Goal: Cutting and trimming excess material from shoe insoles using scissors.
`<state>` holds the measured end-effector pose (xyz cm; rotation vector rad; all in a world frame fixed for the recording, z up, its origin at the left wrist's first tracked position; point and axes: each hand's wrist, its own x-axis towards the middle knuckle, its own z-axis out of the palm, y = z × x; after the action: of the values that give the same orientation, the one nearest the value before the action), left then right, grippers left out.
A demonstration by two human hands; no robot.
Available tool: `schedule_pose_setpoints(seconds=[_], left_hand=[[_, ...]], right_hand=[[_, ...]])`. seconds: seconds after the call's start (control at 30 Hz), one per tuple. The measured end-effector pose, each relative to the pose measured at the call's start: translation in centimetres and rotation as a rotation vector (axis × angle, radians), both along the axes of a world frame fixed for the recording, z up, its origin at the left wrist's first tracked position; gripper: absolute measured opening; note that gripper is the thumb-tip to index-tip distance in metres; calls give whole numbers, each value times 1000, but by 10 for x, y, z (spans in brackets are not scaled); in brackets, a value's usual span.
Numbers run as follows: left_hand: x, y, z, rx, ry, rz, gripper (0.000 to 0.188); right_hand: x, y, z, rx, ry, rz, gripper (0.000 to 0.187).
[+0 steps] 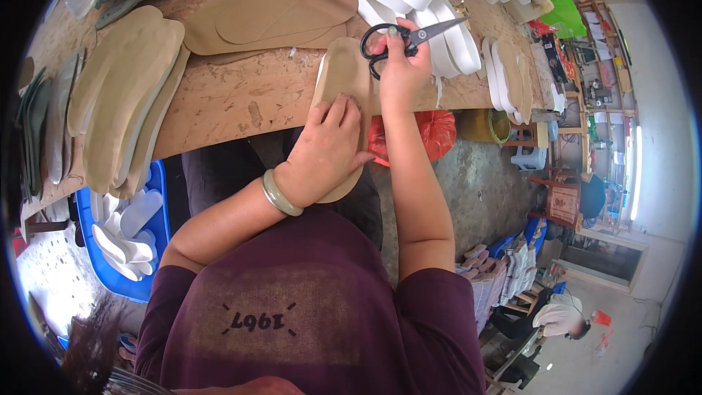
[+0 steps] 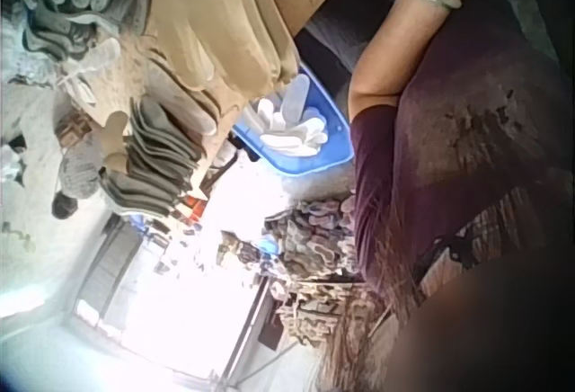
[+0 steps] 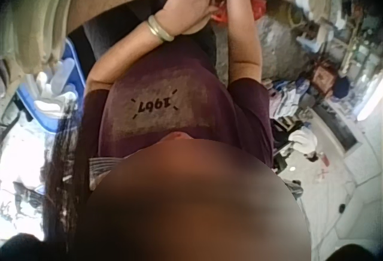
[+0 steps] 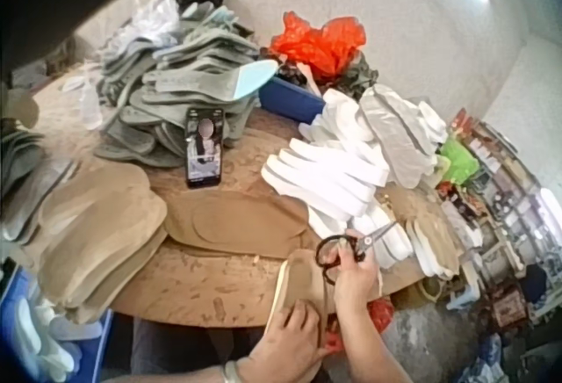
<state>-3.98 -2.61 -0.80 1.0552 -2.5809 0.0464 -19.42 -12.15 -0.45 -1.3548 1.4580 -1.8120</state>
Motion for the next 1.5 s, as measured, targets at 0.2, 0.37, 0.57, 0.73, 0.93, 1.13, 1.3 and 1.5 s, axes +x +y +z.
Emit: schedule_pose_setpoints(seconds=[0.2,0.37,0.57,0.73,0.93,1.13,1.3,1.5], left_hand=[[0,-1,1,21,17,-4,68],[1,-1,1,10,7,-6,68],[-3,0,2,0,-17,16,66],[2,-1,1,71,134,-16,63],[12,-14,3,27,600,52,45],[22,-76,5,609,665,364,27],[28,-73,10,1184,846,288,20],[29,-16,12,1562,1483,279,21]], right_hand=[[2,8,14,51,612,296,18],[-3,-5,30,81,856,430,22],[-8,-11,6,91,240,230,18],[-10,-4,-4,20,-245,108,25],[-40,28,-3,30,-613,88,38],[-47,58,13,125,-564,172,40],[-53,69,22,95,-510,282,47],[-34,65,41,-29,-115,319,40]])
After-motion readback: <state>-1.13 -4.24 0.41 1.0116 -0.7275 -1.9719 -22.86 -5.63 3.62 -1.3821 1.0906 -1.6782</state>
